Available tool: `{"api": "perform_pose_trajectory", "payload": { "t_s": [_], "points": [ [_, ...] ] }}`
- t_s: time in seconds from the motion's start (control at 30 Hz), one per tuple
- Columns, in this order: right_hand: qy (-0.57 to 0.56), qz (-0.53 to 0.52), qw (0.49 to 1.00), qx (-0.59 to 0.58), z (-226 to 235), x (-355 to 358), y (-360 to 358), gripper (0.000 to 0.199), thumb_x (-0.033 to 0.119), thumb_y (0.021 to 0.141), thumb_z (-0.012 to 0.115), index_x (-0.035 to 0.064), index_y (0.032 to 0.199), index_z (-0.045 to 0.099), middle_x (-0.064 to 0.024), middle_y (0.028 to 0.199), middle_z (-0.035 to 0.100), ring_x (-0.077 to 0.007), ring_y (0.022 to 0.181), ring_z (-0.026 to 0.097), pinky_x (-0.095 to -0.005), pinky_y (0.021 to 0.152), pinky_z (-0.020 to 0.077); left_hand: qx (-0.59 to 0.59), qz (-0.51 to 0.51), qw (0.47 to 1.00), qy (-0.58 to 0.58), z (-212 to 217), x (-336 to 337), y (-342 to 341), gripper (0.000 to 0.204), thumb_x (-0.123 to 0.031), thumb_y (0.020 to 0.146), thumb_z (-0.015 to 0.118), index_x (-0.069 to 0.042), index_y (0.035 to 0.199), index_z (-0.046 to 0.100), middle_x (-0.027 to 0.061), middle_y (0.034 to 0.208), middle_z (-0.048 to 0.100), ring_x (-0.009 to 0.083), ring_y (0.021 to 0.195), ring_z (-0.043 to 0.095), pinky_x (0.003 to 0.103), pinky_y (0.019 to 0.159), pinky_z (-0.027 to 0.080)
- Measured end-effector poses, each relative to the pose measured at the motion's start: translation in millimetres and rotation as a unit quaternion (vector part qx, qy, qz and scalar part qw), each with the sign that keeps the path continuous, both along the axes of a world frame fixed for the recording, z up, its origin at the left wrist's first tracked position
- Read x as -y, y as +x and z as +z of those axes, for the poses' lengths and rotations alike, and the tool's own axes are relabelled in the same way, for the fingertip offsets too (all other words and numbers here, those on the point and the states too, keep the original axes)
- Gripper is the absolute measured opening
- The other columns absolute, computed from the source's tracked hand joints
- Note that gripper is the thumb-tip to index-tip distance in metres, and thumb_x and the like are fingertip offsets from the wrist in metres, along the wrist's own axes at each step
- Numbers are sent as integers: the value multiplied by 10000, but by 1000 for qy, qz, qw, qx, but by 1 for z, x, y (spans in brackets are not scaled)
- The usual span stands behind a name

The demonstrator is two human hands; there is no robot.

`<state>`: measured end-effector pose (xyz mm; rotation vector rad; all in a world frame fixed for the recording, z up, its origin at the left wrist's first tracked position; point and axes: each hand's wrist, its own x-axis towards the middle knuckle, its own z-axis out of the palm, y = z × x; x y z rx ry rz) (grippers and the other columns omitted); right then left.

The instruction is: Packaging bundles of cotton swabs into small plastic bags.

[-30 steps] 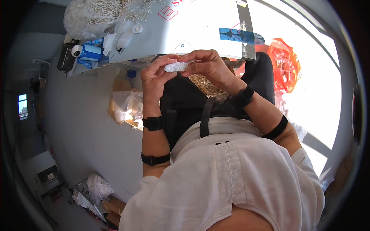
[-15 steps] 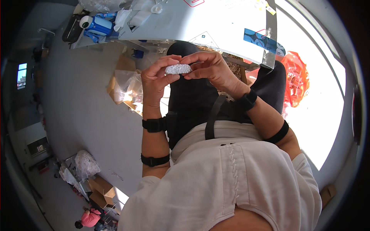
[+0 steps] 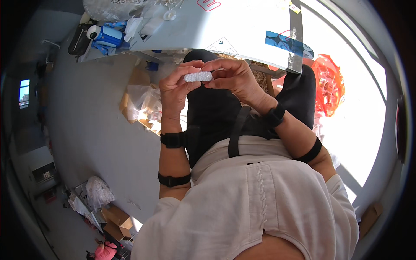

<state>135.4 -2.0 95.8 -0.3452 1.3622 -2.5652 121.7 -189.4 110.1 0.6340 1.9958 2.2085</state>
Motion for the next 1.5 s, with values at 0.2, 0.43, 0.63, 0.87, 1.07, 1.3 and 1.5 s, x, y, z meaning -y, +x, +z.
{"api": "perform_pose_trajectory", "payload": {
  "t_s": [0.2,0.43,0.63,0.87,1.07,1.3,1.5],
  "points": [
    [104,-95,988,-58,4,-6,8,279,-51,752,691,7,1020,637,-19,875,628,-71,736,585,-208,657,494,4,-19,1000,7,3,-18,-6,330,52,717,706,-20,1033,648,167,1135,625,261,1079,589,359,958,456],
    [270,-197,927,-168,22,-15,16,256,-18,752,676,15,997,606,-67,876,600,-138,696,587,-257,631,478,-20,-13,1000,1,5,-24,-8,342,49,734,709,-3,1065,642,146,1124,628,236,1058,591,335,942,465],
    [293,-243,898,-220,18,-19,15,248,-16,744,658,21,980,591,-102,923,627,-227,724,625,-289,640,497,-100,12,991,-90,8,-27,-10,308,43,760,698,-1,1061,648,136,1118,627,201,1055,585,294,887,495],
    [288,-262,891,-232,16,-20,15,250,-29,737,644,24,975,588,-96,929,631,-235,722,629,-298,636,502,-125,2,986,-113,13,-30,-11,320,35,769,698,11,1082,637,138,1126,624,195,1053,585,296,908,482],
    [306,-262,888,-223,18,-21,17,237,-13,748,643,38,973,585,-89,895,618,-215,690,619,-293,617,494,-82,14,994,-73,21,-31,-7,430,59,714,705,39,1130,598,164,1141,617,244,1095,577,352,986,426],
    [295,-251,899,-202,22,-22,18,234,3,759,661,41,976,584,-81,879,602,-197,682,611,-287,611,486,-60,-15,997,-46,30,-31,-10,405,-110,762,675,71,1116,595,209,1161,600,292,1118,560,389,1020,386],
    [264,-235,915,-196,27,-20,20,253,0,761,681,39,992,584,-67,879,590,-158,684,582,-265,617,470,-31,-14,999,0,27,-40,-10,361,-197,825,640,66,1072,624,182,1124,616,259,1095,567,370,986,405]
  ]
}}
